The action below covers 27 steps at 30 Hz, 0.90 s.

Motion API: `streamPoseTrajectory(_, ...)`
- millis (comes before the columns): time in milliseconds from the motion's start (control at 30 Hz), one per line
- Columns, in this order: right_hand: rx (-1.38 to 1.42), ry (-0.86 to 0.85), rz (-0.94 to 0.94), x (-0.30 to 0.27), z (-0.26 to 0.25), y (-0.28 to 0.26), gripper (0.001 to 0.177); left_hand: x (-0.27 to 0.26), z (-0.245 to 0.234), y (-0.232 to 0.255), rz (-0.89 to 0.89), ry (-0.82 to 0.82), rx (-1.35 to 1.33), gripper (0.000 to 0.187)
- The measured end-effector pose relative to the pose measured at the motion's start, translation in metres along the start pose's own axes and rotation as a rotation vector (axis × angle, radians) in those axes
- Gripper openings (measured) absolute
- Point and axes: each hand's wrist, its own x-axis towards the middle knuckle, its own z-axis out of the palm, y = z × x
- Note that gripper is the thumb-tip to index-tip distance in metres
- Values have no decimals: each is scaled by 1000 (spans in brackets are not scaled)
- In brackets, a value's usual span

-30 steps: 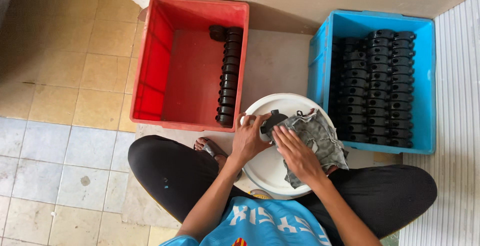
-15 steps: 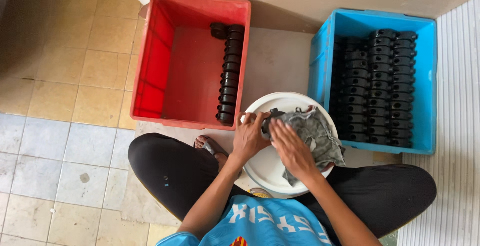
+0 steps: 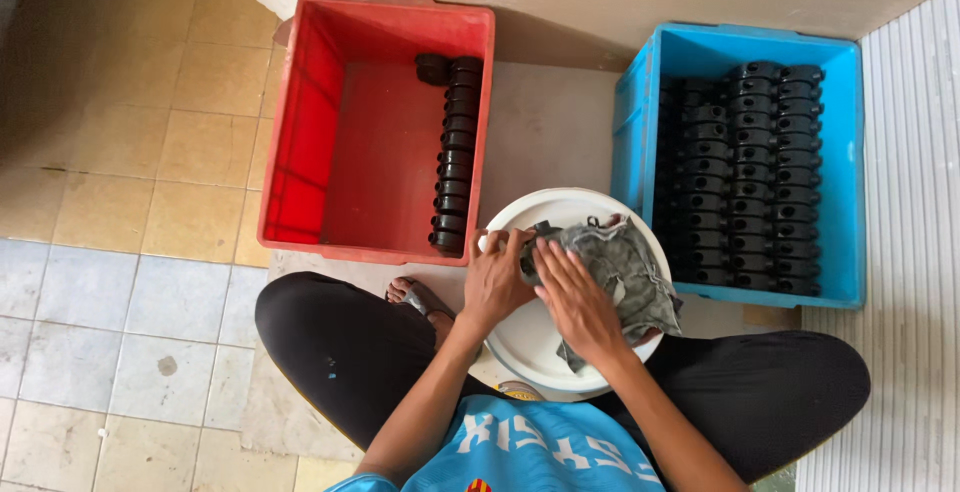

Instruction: The person cleans black plastic components with a cloth while taking them from a blue crate and placing them into a red crate.

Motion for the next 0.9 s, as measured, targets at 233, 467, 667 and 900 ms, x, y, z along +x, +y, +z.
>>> streamPoseTrajectory(233,21,-41,15,-4,14,9,52,4,18,-6,22,10,19,67)
streamPoseTrajectory(467,44,-91,194,-18,2,23,59,4,-8,9,-24,-2,-42,77)
streamPoseTrajectory(667,29,-53,159,-1,3,22,62,2,-9,12,-10,42,-6,70)
streamPoseTrajectory(900,74,-62,177,-25,-5,22,65,3,1,5,-17,37,-60,80)
